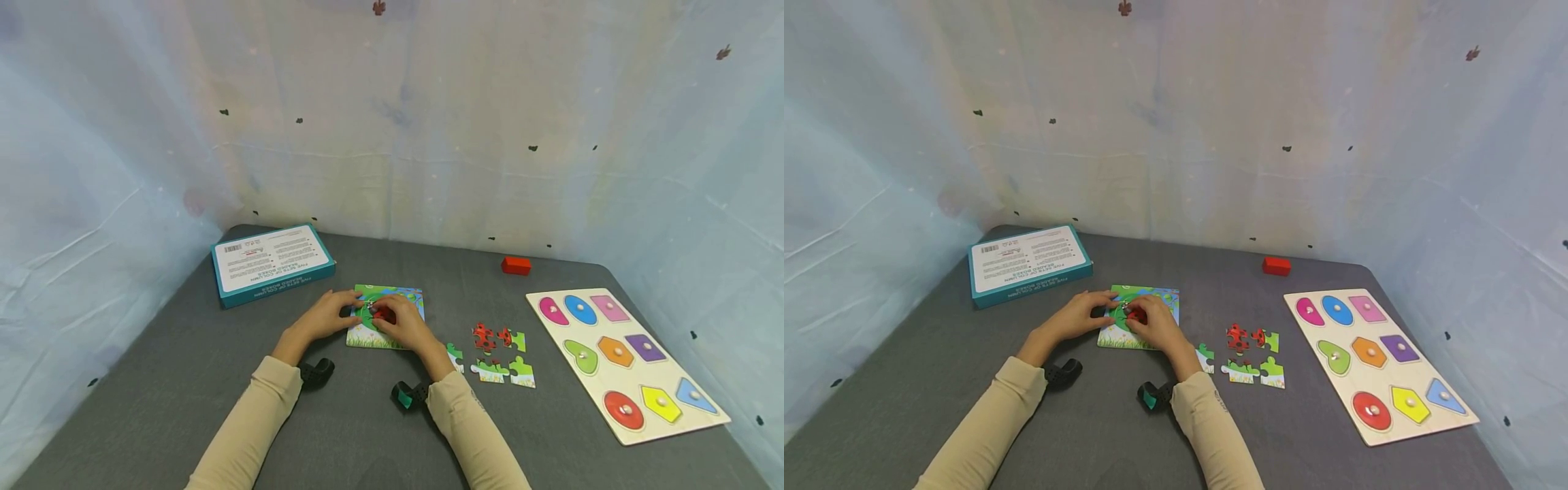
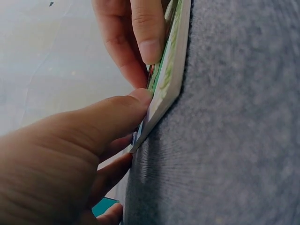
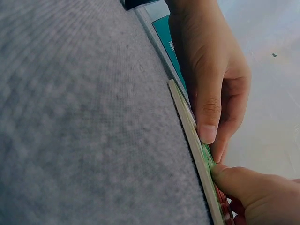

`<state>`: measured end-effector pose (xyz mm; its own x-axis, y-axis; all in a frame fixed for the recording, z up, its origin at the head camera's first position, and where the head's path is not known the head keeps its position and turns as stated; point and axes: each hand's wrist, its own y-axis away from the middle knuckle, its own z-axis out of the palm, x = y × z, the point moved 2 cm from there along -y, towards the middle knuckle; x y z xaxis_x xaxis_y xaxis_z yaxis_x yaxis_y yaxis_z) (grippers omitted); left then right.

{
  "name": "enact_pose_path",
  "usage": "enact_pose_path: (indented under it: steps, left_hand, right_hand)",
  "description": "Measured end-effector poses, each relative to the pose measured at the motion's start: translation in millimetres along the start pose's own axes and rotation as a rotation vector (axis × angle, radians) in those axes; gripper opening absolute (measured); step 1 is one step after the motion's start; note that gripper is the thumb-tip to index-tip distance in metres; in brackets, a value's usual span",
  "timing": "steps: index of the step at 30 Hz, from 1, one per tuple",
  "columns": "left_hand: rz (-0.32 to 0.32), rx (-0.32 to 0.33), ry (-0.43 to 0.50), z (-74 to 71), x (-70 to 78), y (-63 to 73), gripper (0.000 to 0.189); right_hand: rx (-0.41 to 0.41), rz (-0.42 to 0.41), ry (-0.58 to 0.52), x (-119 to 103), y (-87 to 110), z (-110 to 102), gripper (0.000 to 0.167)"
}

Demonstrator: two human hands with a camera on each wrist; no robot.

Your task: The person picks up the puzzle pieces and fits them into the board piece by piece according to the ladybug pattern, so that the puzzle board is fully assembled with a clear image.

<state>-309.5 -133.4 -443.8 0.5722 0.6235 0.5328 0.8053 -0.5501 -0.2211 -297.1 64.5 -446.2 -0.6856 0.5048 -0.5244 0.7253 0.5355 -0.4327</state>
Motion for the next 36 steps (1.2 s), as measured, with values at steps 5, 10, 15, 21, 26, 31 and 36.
enact_pose_path:
  steps: [5, 10, 15, 21, 26, 31, 36]
  left_hand:
    - [-0.006, -0.006, -0.002, 0.0, -0.9, -0.8, 0.040]
    - [0.013, 0.010, -0.026, 1.3, -0.4, -1.1, 0.037]
    - [0.023, 0.022, -0.075, 4.3, 1.3, -1.8, 0.036]
    - [0.058, -0.037, -0.024, 9.0, 1.6, -2.6, 0.038]
    - [0.086, -0.045, -0.003, 10.2, 1.7, -1.1, 0.035]
    - [0.086, -0.025, -0.012, 11.1, 0.4, -0.9, 0.034]
    - [0.098, -0.034, -0.011, 11.0, 0.3, -1.5, 0.034]
  right_hand:
    - [0.000, 0.007, 0.011, 1.6, -0.1, 1.2, 0.029]
    - [0.000, 0.039, 0.005, 0.8, -1.4, 1.4, 0.027]
    - [-0.005, 0.083, 0.011, -1.9, -2.3, 1.0, 0.027]
    - [0.006, 0.076, 0.001, -2.2, -1.4, 0.9, 0.028]
    - [-0.016, 0.085, 0.021, -1.7, -1.1, 0.8, 0.029]
    - [-0.084, 0.088, -0.002, -1.5, -2.1, -4.5, 0.031]
    - [-0.060, 0.027, -0.072, 1.1, 2.1, -23.5, 0.035]
